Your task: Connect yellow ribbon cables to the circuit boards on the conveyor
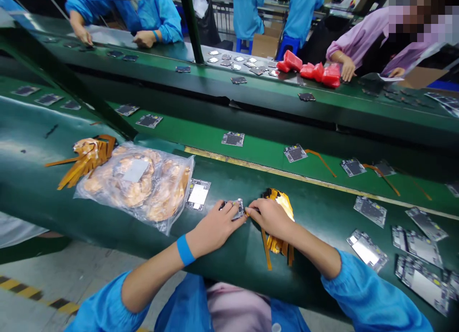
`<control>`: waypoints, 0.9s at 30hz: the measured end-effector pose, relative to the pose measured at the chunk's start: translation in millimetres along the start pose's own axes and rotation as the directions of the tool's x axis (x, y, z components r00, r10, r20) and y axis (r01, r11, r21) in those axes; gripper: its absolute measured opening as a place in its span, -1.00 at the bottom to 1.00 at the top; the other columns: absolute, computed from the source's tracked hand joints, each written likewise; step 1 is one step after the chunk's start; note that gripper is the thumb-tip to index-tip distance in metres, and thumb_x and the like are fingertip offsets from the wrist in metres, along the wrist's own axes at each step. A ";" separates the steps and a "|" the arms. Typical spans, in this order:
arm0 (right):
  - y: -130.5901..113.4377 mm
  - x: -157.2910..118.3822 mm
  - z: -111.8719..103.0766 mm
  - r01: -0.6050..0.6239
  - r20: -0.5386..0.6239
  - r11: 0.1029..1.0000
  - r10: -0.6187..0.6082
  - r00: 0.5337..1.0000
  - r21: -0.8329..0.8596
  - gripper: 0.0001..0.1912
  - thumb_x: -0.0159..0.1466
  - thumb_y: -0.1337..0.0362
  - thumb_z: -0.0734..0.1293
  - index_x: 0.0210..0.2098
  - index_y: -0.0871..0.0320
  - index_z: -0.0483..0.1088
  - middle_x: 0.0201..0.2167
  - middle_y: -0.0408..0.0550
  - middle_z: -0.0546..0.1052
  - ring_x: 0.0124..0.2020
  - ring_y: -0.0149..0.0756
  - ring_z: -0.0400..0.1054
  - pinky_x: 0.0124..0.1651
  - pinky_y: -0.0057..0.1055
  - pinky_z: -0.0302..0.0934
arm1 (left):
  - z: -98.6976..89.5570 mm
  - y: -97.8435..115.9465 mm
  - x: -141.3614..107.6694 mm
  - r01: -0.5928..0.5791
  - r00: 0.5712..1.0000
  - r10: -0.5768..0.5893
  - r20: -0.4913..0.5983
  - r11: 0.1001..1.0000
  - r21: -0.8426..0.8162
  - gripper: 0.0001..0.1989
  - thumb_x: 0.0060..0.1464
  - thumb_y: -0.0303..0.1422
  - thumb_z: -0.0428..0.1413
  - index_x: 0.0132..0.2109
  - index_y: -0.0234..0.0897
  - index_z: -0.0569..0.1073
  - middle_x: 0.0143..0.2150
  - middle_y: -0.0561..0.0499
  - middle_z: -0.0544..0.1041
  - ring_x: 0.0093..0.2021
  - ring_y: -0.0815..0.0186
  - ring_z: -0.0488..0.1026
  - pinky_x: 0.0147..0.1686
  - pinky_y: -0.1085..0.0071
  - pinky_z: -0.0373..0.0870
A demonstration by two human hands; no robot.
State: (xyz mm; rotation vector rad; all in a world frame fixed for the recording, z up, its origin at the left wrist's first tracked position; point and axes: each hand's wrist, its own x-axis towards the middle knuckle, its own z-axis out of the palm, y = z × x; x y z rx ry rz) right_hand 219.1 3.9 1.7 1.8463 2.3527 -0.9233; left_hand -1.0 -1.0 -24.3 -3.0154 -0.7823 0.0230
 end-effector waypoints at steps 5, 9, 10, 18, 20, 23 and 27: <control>-0.2 -1.5 3.8 0.083 -0.016 0.995 -0.084 0.996 -0.053 -0.64 0.53 0.20 0.12 -0.13 0.09 0.54 -0.14 -0.04 0.56 -0.16 -0.28 0.48 -0.19 -0.41 0.10 | 0.4 0.7 0.1 0.008 1.000 -0.008 -0.030 1.000 -0.002 -0.60 0.36 -0.39 -0.04 0.28 -0.21 0.36 0.27 -0.31 0.38 0.17 0.00 0.37 0.06 0.08 0.23; -2.8 4.0 8.8 0.105 -0.009 0.993 -0.106 0.994 -0.047 -0.79 0.48 0.24 0.22 -0.09 0.09 0.50 -0.12 -0.07 0.58 -0.16 -0.27 0.47 -0.18 -0.39 0.10 | 0.1 0.0 1.5 -0.004 1.000 0.005 -0.029 1.000 0.030 -0.62 0.37 -0.38 -0.05 0.27 -0.22 0.37 0.21 -0.28 0.43 0.16 0.00 0.36 0.05 0.08 0.25; -2.4 5.2 9.8 0.104 -0.003 0.993 -0.104 0.995 -0.054 -0.80 0.48 0.25 0.23 -0.11 0.10 0.50 -0.13 -0.07 0.58 -0.16 -0.26 0.47 -0.19 -0.39 0.10 | -0.2 -0.2 1.6 -0.005 1.000 0.006 -0.027 0.999 0.033 -0.62 0.37 -0.38 -0.05 0.27 -0.21 0.37 0.21 -0.28 0.43 0.16 0.01 0.37 0.05 0.09 0.25; 3.5 2.8 12.6 0.096 -0.011 0.993 -0.097 0.995 -0.070 -0.83 0.46 0.27 0.24 -0.18 0.11 0.48 -0.17 -0.03 0.57 -0.21 -0.22 0.47 -0.20 -0.36 0.12 | 0.8 -0.3 -5.4 0.001 0.999 0.001 -0.045 1.000 0.031 -0.63 0.36 -0.39 -0.02 0.26 -0.15 0.36 0.30 -0.27 0.37 0.17 0.02 0.37 0.12 0.08 0.22; 8.0 -2.0 11.8 0.096 -0.070 0.995 -0.096 0.993 0.002 -0.83 0.46 0.28 0.23 -0.19 0.11 0.46 -0.19 -0.04 0.57 -0.21 -0.24 0.46 -0.18 -0.37 0.15 | -0.7 -1.3 -6.7 0.016 0.999 -0.015 -0.048 1.000 0.025 -0.69 0.37 -0.39 -0.02 0.19 -0.18 0.40 0.31 -0.24 0.37 0.19 0.03 0.36 0.14 0.10 0.21; 21.0 -12.8 8.6 0.110 -0.222 0.978 -0.069 0.973 0.176 -0.82 0.46 0.25 0.22 -0.20 0.09 0.44 -0.23 -0.08 0.56 -0.22 -0.27 0.44 -0.16 -0.38 0.20 | -6.6 -5.1 -4.7 0.059 0.998 -0.059 -0.016 0.998 0.013 -0.70 0.33 -0.40 0.01 0.16 -0.23 0.41 0.33 -0.23 0.35 0.25 -0.02 0.31 0.11 0.10 0.24; 43.0 -29.1 3.3 0.127 -0.368 0.935 0.004 0.930 0.331 -0.77 0.45 0.15 0.21 -0.26 0.08 0.42 -0.31 -0.09 0.55 -0.28 -0.26 0.43 -0.19 -0.37 0.23 | -16.9 -12.3 4.2 0.106 0.988 -0.106 0.108 0.994 0.002 -0.70 0.23 -0.41 0.06 0.10 -0.27 0.43 0.19 -0.28 0.43 0.13 -0.05 0.38 0.02 0.10 0.31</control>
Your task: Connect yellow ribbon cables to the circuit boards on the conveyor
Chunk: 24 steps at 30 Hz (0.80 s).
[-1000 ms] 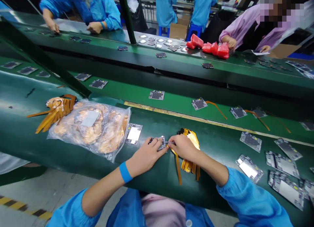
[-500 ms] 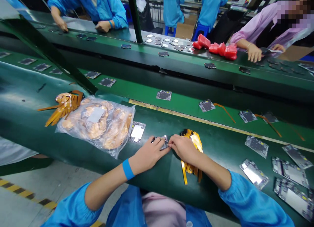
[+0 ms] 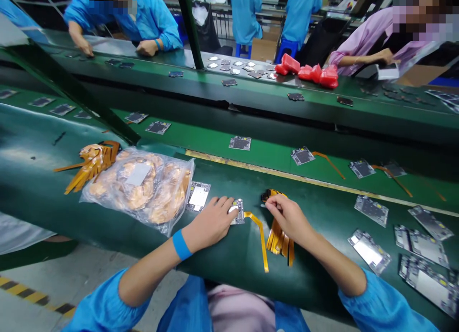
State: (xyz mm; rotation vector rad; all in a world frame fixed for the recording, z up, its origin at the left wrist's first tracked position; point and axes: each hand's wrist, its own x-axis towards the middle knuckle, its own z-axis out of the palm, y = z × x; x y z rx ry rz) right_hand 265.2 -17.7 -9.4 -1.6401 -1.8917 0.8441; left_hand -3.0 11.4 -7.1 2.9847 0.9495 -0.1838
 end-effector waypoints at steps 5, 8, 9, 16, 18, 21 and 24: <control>17.4 -17.0 -16.6 -0.095 -0.115 0.985 0.112 0.987 0.146 -0.63 0.43 -0.02 0.20 -0.26 0.09 0.45 -0.40 -0.08 0.55 -0.39 -0.26 0.40 -0.28 -0.37 0.24 | -18.5 -20.0 13.2 -0.086 0.996 0.087 0.030 0.996 -0.037 -0.63 0.15 -0.40 0.12 0.11 -0.30 0.42 0.11 -0.26 0.44 0.06 -0.01 0.39 0.01 0.12 0.36; 23.8 -27.6 -24.4 -0.144 -0.152 0.961 0.182 0.971 0.235 -0.59 0.38 -0.10 0.24 -0.25 0.11 0.45 -0.40 -0.06 0.55 -0.40 -0.26 0.41 -0.33 -0.39 0.25 | -37.4 -55.7 25.5 -0.052 0.997 0.050 -0.051 0.998 -0.041 -0.63 0.15 -0.43 0.09 0.12 -0.30 0.42 0.14 -0.26 0.43 0.10 0.01 0.38 0.04 0.13 0.37; 25.3 -30.9 -26.5 -0.155 -0.164 0.956 0.199 0.966 0.248 -0.58 0.36 -0.12 0.26 -0.26 0.11 0.46 -0.40 -0.06 0.56 -0.40 -0.26 0.41 -0.33 -0.39 0.25 | -44.1 -72.2 31.2 -0.020 0.997 0.017 -0.078 0.999 -0.037 -0.60 0.14 -0.44 0.10 0.14 -0.30 0.41 0.15 -0.26 0.42 0.12 0.00 0.38 0.05 0.13 0.38; 41.3 -47.1 -23.7 -0.191 -0.152 0.951 0.232 0.961 0.243 -0.63 0.33 -0.05 0.28 -0.33 0.12 0.48 -0.44 -0.07 0.56 -0.41 -0.26 0.41 -0.35 -0.38 0.25 | -58.4 -166.7 88.7 0.374 0.908 -0.360 -0.213 0.927 0.028 -0.36 0.15 -0.32 0.12 0.36 -0.32 0.25 0.41 -0.35 0.22 0.41 -0.15 0.16 0.26 -0.05 0.28; 47.7 -48.7 -20.7 -0.186 -0.130 0.959 0.217 0.968 0.212 -0.65 0.36 -0.01 0.27 -0.31 0.11 0.51 -0.39 -0.05 0.59 -0.37 -0.24 0.44 -0.31 -0.37 0.25 | -49.7 -166.8 110.6 0.345 0.928 -0.340 -0.153 0.938 0.005 -0.42 0.20 -0.30 0.07 0.34 -0.32 0.30 0.40 -0.30 0.26 0.41 -0.06 0.20 0.28 0.03 0.30; 54.0 -49.1 -20.8 -0.168 -0.128 0.980 0.180 0.975 0.103 -0.69 0.39 0.05 0.26 -0.26 0.09 0.54 -0.31 -0.04 0.60 -0.30 -0.22 0.45 -0.27 -0.35 0.24 | -35.6 -151.6 147.9 0.291 0.954 -0.293 -0.063 0.956 -0.046 -0.45 0.24 -0.33 -0.01 0.35 -0.30 0.32 0.38 -0.22 0.33 0.38 0.05 0.27 0.32 0.13 0.28; 54.8 -48.1 -25.1 -0.149 -0.129 0.989 0.147 0.981 0.001 -0.69 0.42 0.09 0.23 -0.23 0.08 0.55 -0.27 -0.02 0.60 -0.26 -0.20 0.45 -0.24 -0.33 0.24 | -28.5 -135.8 183.7 0.265 0.964 -0.265 0.017 0.963 -0.052 -0.37 0.22 -0.39 -0.01 0.42 -0.31 0.22 0.45 -0.25 0.22 0.45 0.04 0.15 0.35 0.12 0.23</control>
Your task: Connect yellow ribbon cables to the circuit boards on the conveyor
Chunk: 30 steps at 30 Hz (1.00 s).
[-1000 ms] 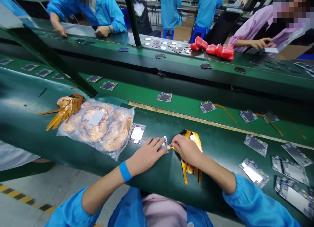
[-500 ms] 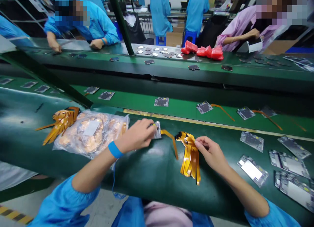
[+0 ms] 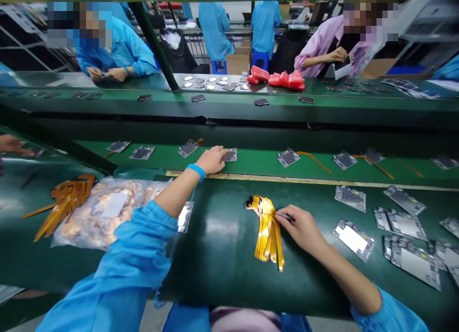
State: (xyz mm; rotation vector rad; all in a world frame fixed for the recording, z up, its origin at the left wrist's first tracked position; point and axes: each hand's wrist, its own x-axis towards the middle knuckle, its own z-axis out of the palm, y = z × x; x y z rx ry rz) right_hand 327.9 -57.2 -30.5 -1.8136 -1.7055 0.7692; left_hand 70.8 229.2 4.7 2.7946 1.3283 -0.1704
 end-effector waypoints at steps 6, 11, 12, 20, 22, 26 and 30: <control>-9.4 6.3 -1.6 0.031 0.041 0.994 -0.027 0.999 -0.109 -0.74 0.43 0.18 0.24 -0.13 0.04 0.58 -0.16 -0.03 0.59 -0.15 -0.19 0.49 -0.11 -0.31 0.29 | -3.6 18.6 33.0 -0.068 0.981 0.057 0.186 0.996 0.057 -0.26 0.08 -0.41 0.11 0.42 -0.23 0.22 0.37 -0.31 0.29 0.31 -0.09 0.30 0.18 0.02 0.34; -21.1 16.0 6.6 0.017 0.066 0.977 -0.003 0.998 -0.211 -0.81 0.39 0.23 0.32 -0.05 0.03 0.54 -0.07 -0.04 0.57 -0.12 -0.21 0.49 -0.13 -0.37 0.26 | -4.3 20.3 32.6 -0.047 0.987 0.028 0.160 0.992 0.114 -0.22 0.03 -0.30 0.20 0.41 -0.19 0.24 0.21 -0.32 0.39 0.21 -0.12 0.34 0.09 0.05 0.35; -23.0 18.1 7.9 0.010 0.080 0.973 0.008 0.997 -0.231 -0.83 0.39 0.24 0.33 -0.06 0.03 0.54 -0.07 -0.05 0.56 -0.12 -0.22 0.49 -0.15 -0.38 0.24 | -4.6 20.5 31.3 -0.045 0.988 0.028 0.151 0.993 0.112 -0.20 0.01 -0.27 0.21 0.41 -0.21 0.23 0.20 -0.32 0.39 0.21 -0.13 0.33 0.09 0.06 0.34; -31.5 25.6 2.9 -0.033 0.138 0.969 0.069 0.988 -0.247 -0.89 0.39 0.25 0.32 -0.23 0.08 0.49 -0.19 -0.09 0.59 -0.19 -0.25 0.47 -0.26 -0.42 0.09 | -19.6 23.9 -15.9 -0.107 0.994 0.107 -0.008 0.994 0.005 -0.24 0.00 -0.31 0.19 0.36 -0.28 0.25 0.09 -0.24 0.38 0.07 -0.01 0.38 0.02 0.18 0.36; -30.9 24.2 0.2 -0.033 0.126 0.969 0.066 0.990 -0.246 -0.86 0.41 0.23 0.31 -0.23 0.06 0.51 -0.20 -0.10 0.61 -0.19 -0.24 0.48 -0.26 -0.41 0.09 | -19.6 26.7 -43.2 -0.155 0.987 0.154 -0.048 0.988 -0.018 -0.27 0.00 -0.34 0.16 0.34 -0.30 0.27 0.06 -0.23 0.38 0.03 0.01 0.39 0.00 0.17 0.37; -25.2 19.9 -2.7 -0.013 0.066 0.971 0.029 0.997 -0.238 -0.83 0.39 0.20 0.31 -0.20 0.01 0.57 -0.16 -0.10 0.64 -0.15 -0.20 0.50 -0.24 -0.38 0.14 | -6.9 37.7 -108.4 -0.250 0.967 0.246 -0.067 0.967 -0.057 -0.34 -0.02 -0.38 0.13 0.28 -0.33 0.30 0.01 -0.21 0.38 -0.03 0.05 0.38 -0.03 0.18 0.37; -22.5 18.2 -5.7 -0.055 0.038 0.976 0.065 0.997 -0.209 -0.81 0.36 0.15 0.32 -0.22 -0.03 0.60 -0.22 -0.13 0.67 -0.20 -0.18 0.53 -0.28 -0.38 0.14 | 12.4 56.4 -167.2 -0.223 0.974 0.225 0.017 0.973 -0.057 -0.38 -0.02 -0.38 0.13 0.24 -0.33 0.33 -0.01 -0.20 0.40 -0.03 0.03 0.37 -0.03 0.15 0.35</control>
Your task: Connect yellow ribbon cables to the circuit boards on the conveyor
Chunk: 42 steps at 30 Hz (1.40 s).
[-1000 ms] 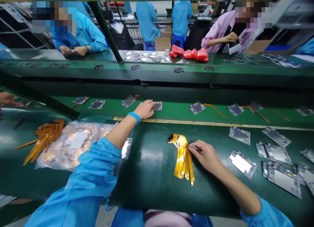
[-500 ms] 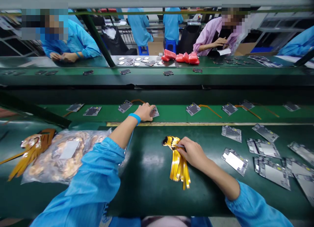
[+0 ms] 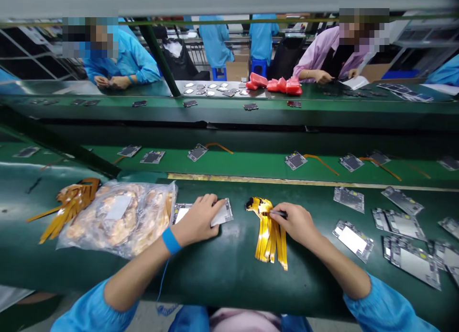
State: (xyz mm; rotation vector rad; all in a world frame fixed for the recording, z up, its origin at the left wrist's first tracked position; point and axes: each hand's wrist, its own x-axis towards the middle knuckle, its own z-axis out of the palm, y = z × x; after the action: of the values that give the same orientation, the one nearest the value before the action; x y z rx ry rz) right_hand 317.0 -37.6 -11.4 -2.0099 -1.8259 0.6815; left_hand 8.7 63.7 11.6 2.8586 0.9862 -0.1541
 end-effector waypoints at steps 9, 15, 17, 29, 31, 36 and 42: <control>-4.7 4.4 -13.6 -0.032 0.065 0.999 0.033 0.997 -0.019 -0.77 0.31 0.08 0.31 -0.27 -0.02 0.59 -0.36 -0.13 0.65 -0.36 -0.22 0.48 -0.39 -0.41 0.07 | 19.4 38.4 -43.4 -0.017 1.000 0.017 -0.014 1.000 -0.023 -0.45 0.05 -0.29 0.16 0.21 -0.27 0.38 0.05 -0.23 0.42 0.07 -0.05 0.33 0.07 0.02 0.25; -15.9 3.0 -19.2 0.026 0.075 1.000 -0.025 0.997 -0.016 -0.73 0.33 0.04 0.28 -0.28 0.02 0.55 -0.31 -0.08 0.64 -0.35 -0.20 0.47 -0.36 -0.39 0.13 | 17.0 39.6 -35.5 -0.130 0.991 0.130 -0.016 0.990 -0.045 -0.40 0.09 -0.29 0.19 0.28 -0.17 0.32 0.19 -0.23 0.36 0.16 -0.04 0.29 0.06 0.11 0.26; -23.6 2.0 -19.8 0.033 0.089 0.999 -0.033 0.995 -0.001 -0.73 0.35 0.03 0.27 -0.27 0.00 0.56 -0.35 -0.10 0.64 -0.36 -0.20 0.47 -0.38 -0.40 0.13 | 18.3 39.2 -31.5 -0.152 0.988 0.152 -0.010 0.987 -0.052 -0.43 0.09 -0.32 0.19 0.26 -0.14 0.35 0.17 -0.21 0.37 0.11 -0.02 0.32 0.01 0.15 0.28; -62.5 10.4 24.6 0.105 0.292 0.986 -0.140 0.946 0.132 -0.82 0.34 0.17 0.33 -0.28 0.05 0.57 -0.37 -0.14 0.64 -0.37 -0.27 0.45 -0.33 -0.42 0.14 | 16.2 41.3 -22.1 -0.181 0.983 0.183 0.025 0.983 -0.039 -0.73 0.11 -0.38 0.16 -0.01 -0.19 0.46 0.04 -0.20 0.41 0.00 -0.01 0.34 -0.13 0.16 0.31; -63.9 12.9 34.8 0.104 0.308 0.984 -0.145 0.940 0.146 -0.82 0.35 0.20 0.33 -0.27 0.07 0.57 -0.37 -0.14 0.64 -0.36 -0.27 0.45 -0.33 -0.42 0.14 | 17.0 41.1 -23.5 -0.180 0.983 0.180 0.017 0.983 -0.030 -0.76 0.14 -0.37 0.15 -0.03 -0.20 0.45 0.03 -0.21 0.42 0.00 -0.01 0.34 -0.12 0.15 0.32; -66.1 16.6 50.7 0.089 0.303 0.988 -0.123 0.945 0.123 -0.85 0.33 0.23 0.34 -0.28 0.07 0.58 -0.35 -0.13 0.65 -0.34 -0.25 0.47 -0.30 -0.41 0.15 | 27.7 38.4 -32.7 -0.185 0.982 0.185 -0.031 0.983 0.006 -0.80 0.22 -0.33 0.14 -0.03 -0.25 0.45 0.14 -0.24 0.41 0.07 -0.02 0.34 -0.05 0.12 0.33; -69.2 17.6 57.3 0.075 0.304 0.992 -0.103 0.947 0.101 -0.86 0.33 0.26 0.35 -0.26 0.07 0.59 -0.31 -0.10 0.66 -0.30 -0.25 0.49 -0.27 -0.41 0.16 | 38.2 38.5 -39.1 -0.170 0.981 0.168 -0.099 0.985 -0.005 -0.85 0.24 -0.32 0.16 -0.07 -0.26 0.48 0.19 -0.22 0.41 0.15 -0.01 0.32 0.05 0.11 0.29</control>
State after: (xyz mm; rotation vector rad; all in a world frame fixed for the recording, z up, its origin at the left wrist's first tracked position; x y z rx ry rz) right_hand 228.8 -15.9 -23.0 -1.8330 -2.0037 1.0807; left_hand -0.3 4.5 -18.1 2.9452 0.7506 0.0089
